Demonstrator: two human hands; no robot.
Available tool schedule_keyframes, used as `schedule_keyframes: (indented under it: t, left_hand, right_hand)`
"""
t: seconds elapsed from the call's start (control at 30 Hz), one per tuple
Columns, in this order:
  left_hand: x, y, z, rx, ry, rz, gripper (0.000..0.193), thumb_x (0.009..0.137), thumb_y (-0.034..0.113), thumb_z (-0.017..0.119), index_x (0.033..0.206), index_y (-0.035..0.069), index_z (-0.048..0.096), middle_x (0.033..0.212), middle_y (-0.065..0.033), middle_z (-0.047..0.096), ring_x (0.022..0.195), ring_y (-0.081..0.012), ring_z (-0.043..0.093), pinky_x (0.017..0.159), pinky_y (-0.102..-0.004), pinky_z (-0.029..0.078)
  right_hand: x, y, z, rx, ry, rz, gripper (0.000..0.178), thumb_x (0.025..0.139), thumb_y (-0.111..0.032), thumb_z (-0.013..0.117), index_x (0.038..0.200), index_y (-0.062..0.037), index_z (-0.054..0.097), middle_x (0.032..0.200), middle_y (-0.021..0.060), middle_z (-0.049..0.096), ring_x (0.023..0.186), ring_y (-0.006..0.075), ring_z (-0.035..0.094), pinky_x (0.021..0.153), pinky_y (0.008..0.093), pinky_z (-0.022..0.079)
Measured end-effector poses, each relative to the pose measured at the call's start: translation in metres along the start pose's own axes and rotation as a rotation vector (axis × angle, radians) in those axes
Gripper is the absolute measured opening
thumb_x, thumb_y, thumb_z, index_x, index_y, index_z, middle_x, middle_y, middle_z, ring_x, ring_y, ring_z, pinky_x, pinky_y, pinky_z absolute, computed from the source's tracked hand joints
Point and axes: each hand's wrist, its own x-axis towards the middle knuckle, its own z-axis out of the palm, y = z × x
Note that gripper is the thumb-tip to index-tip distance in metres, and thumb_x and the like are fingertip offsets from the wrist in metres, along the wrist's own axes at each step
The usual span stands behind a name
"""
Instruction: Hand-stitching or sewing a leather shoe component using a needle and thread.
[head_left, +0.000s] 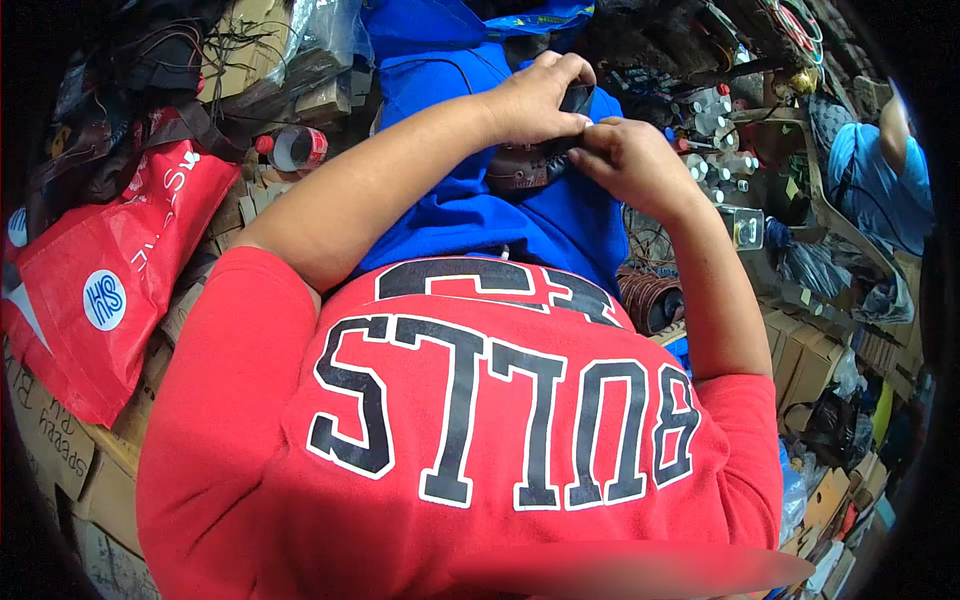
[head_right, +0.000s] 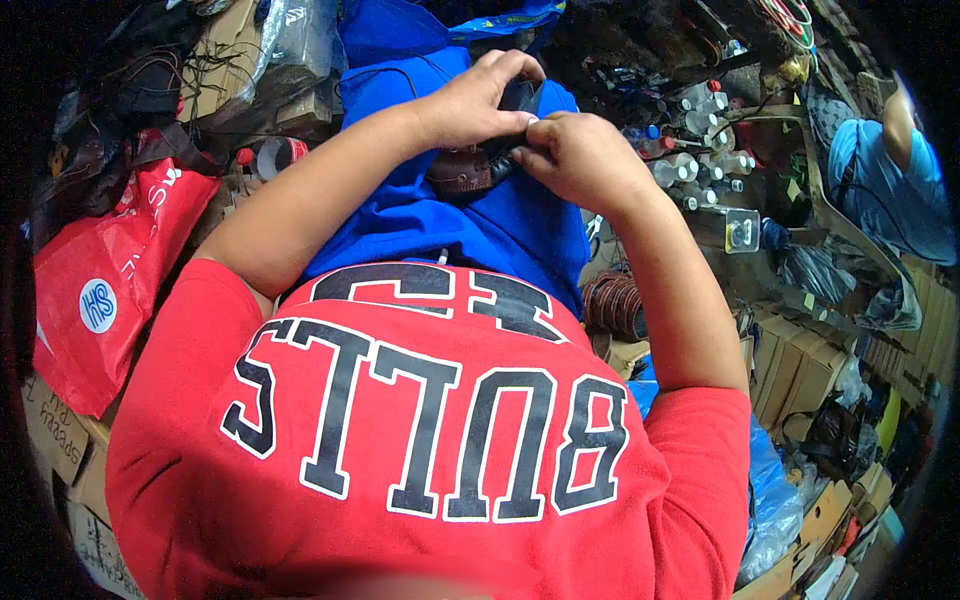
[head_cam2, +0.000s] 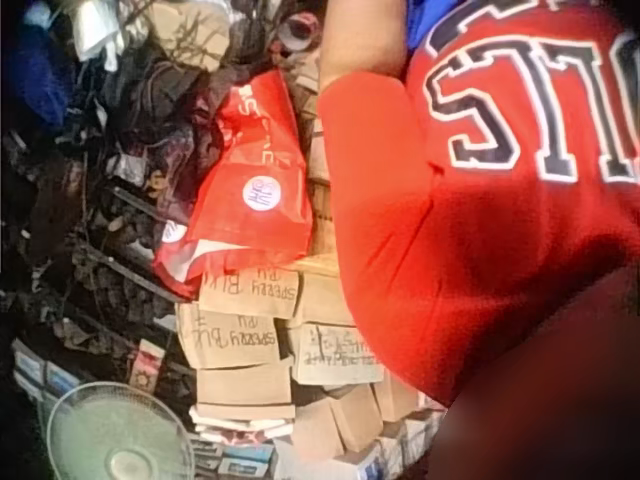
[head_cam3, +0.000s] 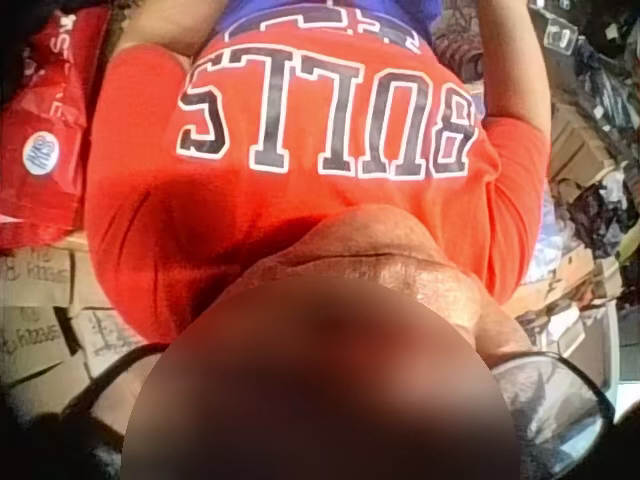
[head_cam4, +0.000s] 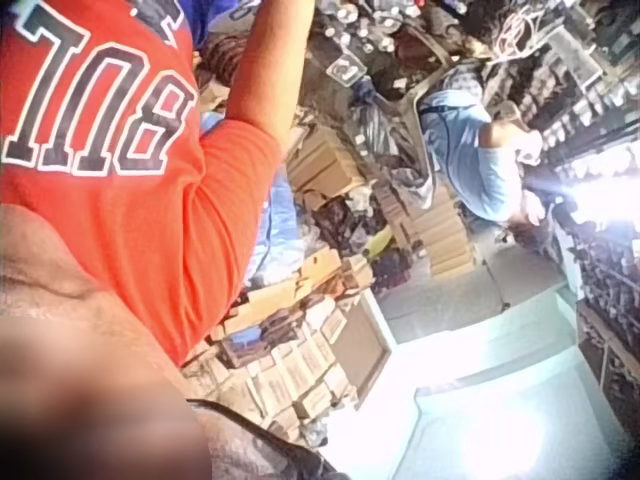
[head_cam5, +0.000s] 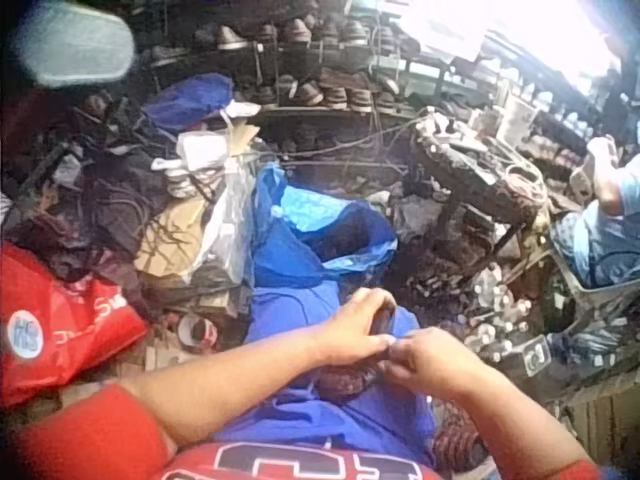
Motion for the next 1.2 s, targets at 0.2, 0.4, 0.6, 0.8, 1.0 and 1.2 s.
schedule_keyframes:
  t: [0.2, 0.4, 0.6, 0.8, 1.0, 1.2]
  left_hand:
    - [-0.002, -0.003, 0.004, -0.014, 0.037, 0.044, 0.052, 0.073, 0.025, 0.073, 0.117, 0.009, 0.051, 0.117, -0.0177, 0.049, 0.115, -0.0334, 0.045, 0.100, -0.0388, 0.036]
    - [0.007, -0.005, -0.012, 0.013, -0.061, -0.007, 0.050, 0.073, 0.027, 0.074, 0.116, 0.009, 0.057, 0.115, -0.0161, 0.053, 0.114, -0.0308, 0.048, 0.099, -0.0371, 0.038]
    - [0.020, 0.005, -0.041, 0.009, -0.270, 0.059, 0.029, 0.072, 0.016, 0.073, 0.096, 0.005, 0.063, 0.097, -0.0069, 0.065, 0.098, -0.0215, 0.058, 0.089, -0.0337, 0.043]
    - [0.021, 0.005, -0.048, -0.132, -0.425, 0.020, 0.024, 0.074, 0.009, 0.068, 0.098, 0.005, 0.067, 0.097, -0.0070, 0.065, 0.096, -0.0169, 0.058, 0.090, -0.0305, 0.043]
    - [0.020, 0.006, -0.051, -0.172, -0.490, -0.061, 0.028, 0.076, 0.006, 0.066, 0.103, 0.008, 0.069, 0.098, -0.0082, 0.065, 0.096, -0.0181, 0.059, 0.090, -0.0301, 0.043]
    - [0.024, 0.007, -0.049, -0.203, -0.515, -0.064, 0.026, 0.076, 0.007, 0.066, 0.103, 0.008, 0.069, 0.099, -0.0083, 0.064, 0.097, -0.0206, 0.058, 0.091, -0.0311, 0.043]
  right_hand:
    - [-0.017, -0.005, -0.002, 0.117, 0.036, -0.076, 0.020, 0.079, -0.016, 0.059, 0.068, 0.0006, 0.054, 0.063, 0.0179, 0.051, 0.061, 0.0337, 0.051, 0.057, 0.0408, 0.041]
    - [-0.059, -0.016, -0.018, 0.429, 0.312, 0.123, 0.009, 0.082, -0.010, 0.066, 0.084, -0.0007, 0.066, 0.068, 0.0035, 0.052, 0.062, 0.0132, 0.049, 0.057, 0.0264, 0.039]
    - [-0.037, -0.011, 0.008, 0.260, 0.296, 0.147, 0.024, 0.081, -0.004, 0.065, 0.103, -0.0116, 0.070, 0.076, 0.0060, 0.055, 0.066, 0.0149, 0.056, 0.062, 0.0268, 0.045]
    - [-0.024, -0.009, 0.010, 0.206, 0.278, 0.145, 0.024, 0.078, -0.006, 0.065, 0.101, -0.0114, 0.070, 0.076, 0.0096, 0.056, 0.068, 0.0212, 0.059, 0.064, 0.0308, 0.047]
    - [-0.024, -0.014, 0.005, 0.142, 0.233, 0.198, 0.023, 0.076, -0.009, 0.065, 0.098, -0.0105, 0.070, 0.075, 0.0122, 0.056, 0.069, 0.0270, 0.059, 0.065, 0.0348, 0.047]
    - [-0.018, -0.018, 0.008, 0.038, 0.248, 0.190, 0.021, 0.075, -0.009, 0.065, 0.095, -0.0092, 0.070, 0.076, 0.0142, 0.057, 0.071, 0.0300, 0.060, 0.066, 0.0372, 0.048]
